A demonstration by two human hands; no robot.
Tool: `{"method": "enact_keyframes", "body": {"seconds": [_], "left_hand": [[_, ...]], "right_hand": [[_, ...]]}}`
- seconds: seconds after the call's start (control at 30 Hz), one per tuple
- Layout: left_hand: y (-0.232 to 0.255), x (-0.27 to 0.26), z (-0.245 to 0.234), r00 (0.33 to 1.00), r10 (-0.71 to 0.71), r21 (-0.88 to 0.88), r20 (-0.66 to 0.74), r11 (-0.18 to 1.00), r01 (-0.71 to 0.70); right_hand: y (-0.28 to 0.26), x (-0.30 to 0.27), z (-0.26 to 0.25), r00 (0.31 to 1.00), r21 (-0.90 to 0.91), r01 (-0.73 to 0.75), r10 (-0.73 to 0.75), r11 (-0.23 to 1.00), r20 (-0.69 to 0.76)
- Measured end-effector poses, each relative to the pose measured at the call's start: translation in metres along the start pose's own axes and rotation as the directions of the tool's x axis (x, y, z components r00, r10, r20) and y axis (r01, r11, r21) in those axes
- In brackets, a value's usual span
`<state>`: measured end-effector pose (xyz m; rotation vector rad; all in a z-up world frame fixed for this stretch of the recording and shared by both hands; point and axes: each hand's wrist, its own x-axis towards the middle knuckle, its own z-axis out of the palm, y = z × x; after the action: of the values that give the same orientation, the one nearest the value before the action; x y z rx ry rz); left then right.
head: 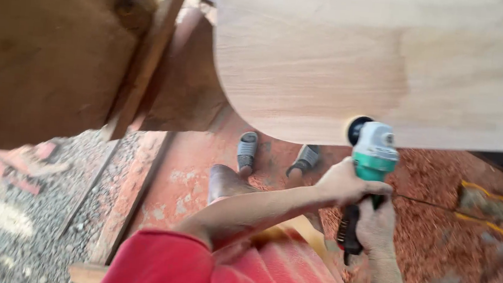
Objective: Using an angle grinder with a sanding disc to sand the surface of a large wooden board.
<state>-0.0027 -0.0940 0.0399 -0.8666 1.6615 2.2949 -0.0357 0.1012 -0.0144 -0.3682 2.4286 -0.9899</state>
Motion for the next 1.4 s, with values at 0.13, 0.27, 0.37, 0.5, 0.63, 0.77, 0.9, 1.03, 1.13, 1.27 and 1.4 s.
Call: {"method": "enact_keyframes", "body": {"seconds": [0.13,0.27,0.37,0.5,0.63,0.77,0.9,1.03,1.13,1.27,1.4], "left_hand": [[0.01,-0.015,-0.024,0.989,-0.149,0.16,0.005,0.976,0.146],[-0.027,-0.037,-0.051,0.994,0.025,-0.047,-0.103,0.998,-0.03],[-0.028,-0.066,-0.084,0.962,-0.066,-0.093,-0.264,0.995,0.042],[-0.041,-0.081,-0.117,0.956,-0.002,-0.21,-0.294,0.976,-0.062],[-0.049,-0.073,-0.124,0.924,0.061,-0.396,-0.378,0.891,-0.221],[-0.048,-0.057,-0.096,0.925,0.012,-0.354,-0.38,0.922,-0.157],[-0.05,-0.032,-0.066,0.953,0.075,-0.381,-0.293,0.905,-0.189],[-0.042,-0.014,-0.038,0.976,0.067,-0.357,-0.208,0.924,-0.139],[-0.032,0.001,-0.014,0.987,0.074,-0.338,-0.146,0.934,-0.12],[-0.015,0.023,0.019,0.988,0.094,-0.25,-0.12,0.96,-0.122],[0.004,0.056,0.05,0.997,-0.072,-0.115,-0.026,0.991,0.069]], "right_hand": [[-0.024,0.007,0.018,0.996,0.079,-0.088,0.085,0.993,0.04],[-0.054,-0.004,0.043,0.981,-0.064,-0.042,0.053,0.997,0.186],[-0.12,-0.009,0.064,0.917,-0.07,-0.116,0.134,0.991,0.376],[-0.17,-0.007,0.09,0.89,-0.006,0.045,-0.037,0.999,0.454],[-0.192,-0.003,0.091,0.868,-0.118,-0.001,0.059,0.993,0.492],[-0.168,0.004,0.069,0.889,-0.138,-0.027,0.087,0.99,0.449],[-0.131,0.01,0.046,0.931,-0.098,0.006,0.031,0.995,0.365],[-0.092,0.021,0.024,0.955,-0.144,-0.045,0.085,0.989,0.285],[-0.073,0.029,0.004,0.954,-0.049,-0.135,0.143,0.99,0.263],[-0.038,0.04,-0.025,0.948,0.019,-0.251,0.242,0.968,0.209],[-0.011,0.055,-0.054,0.934,0.179,-0.343,0.316,0.922,0.166]]}}
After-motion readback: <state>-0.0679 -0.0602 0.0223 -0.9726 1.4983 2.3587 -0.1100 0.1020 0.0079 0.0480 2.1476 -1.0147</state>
